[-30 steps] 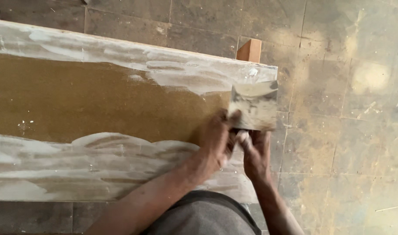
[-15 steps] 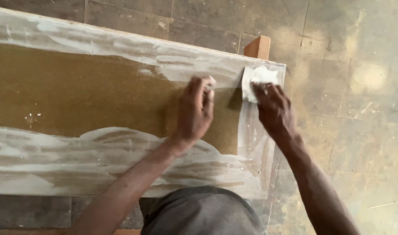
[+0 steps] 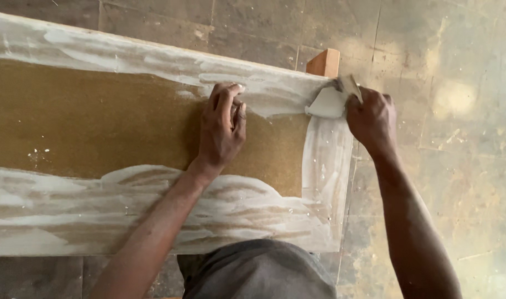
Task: The person applies white putty to a long wooden board using a metal putty knife, repeatedly scooping more material from a tray and spreading it across the surface.
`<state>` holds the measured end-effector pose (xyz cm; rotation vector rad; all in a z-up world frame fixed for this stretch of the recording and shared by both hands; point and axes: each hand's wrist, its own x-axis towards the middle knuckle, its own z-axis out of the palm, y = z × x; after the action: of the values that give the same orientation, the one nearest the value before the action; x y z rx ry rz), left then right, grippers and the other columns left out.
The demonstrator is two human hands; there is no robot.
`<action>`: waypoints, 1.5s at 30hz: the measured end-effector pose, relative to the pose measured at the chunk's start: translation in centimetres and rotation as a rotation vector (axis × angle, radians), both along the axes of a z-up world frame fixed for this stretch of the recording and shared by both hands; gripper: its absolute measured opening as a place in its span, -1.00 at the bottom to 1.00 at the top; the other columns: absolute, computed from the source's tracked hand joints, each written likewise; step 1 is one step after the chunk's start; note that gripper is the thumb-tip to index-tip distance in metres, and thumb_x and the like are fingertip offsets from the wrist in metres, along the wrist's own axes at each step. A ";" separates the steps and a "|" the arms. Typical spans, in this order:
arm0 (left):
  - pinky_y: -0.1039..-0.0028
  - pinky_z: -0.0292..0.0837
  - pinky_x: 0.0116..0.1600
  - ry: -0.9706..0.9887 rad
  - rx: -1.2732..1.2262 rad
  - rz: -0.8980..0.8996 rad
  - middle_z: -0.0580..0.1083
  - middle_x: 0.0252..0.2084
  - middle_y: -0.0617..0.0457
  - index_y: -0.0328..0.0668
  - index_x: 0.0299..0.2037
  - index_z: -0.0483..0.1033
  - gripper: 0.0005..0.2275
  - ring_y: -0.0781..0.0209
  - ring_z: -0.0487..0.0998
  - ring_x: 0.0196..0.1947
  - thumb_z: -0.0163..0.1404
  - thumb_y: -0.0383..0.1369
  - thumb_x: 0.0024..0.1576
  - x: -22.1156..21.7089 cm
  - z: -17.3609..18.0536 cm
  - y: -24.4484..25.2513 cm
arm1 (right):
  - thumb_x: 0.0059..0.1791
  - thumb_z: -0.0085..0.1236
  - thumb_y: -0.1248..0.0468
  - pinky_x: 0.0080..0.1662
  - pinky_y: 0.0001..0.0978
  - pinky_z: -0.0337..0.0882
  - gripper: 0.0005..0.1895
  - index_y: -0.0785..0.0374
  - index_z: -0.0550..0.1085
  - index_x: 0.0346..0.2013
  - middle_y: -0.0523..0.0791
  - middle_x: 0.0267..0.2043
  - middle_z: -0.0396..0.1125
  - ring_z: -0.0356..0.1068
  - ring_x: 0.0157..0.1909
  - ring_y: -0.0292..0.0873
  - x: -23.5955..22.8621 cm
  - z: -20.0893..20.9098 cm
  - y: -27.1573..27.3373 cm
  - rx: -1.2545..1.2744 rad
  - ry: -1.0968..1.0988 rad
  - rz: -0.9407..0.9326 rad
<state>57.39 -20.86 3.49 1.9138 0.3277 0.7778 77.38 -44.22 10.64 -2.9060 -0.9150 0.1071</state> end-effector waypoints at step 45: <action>0.46 0.64 -0.13 0.257 -1.090 -0.722 0.37 -0.15 0.07 -0.09 0.06 0.34 -0.78 0.33 0.47 -0.22 -0.04 -0.28 0.27 -2.1 8.4 -5.4 | 0.17 0.02 0.20 0.47 0.03 0.23 -0.57 0.12 0.36 0.34 -0.05 0.36 0.30 0.22 0.45 -0.01 -9.4 4.3 -6.5 0.710 0.548 0.548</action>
<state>55.28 -26.27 11.88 0.9413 0.1329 -0.1617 67.97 -50.71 14.97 -1.7953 -1.2667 0.4734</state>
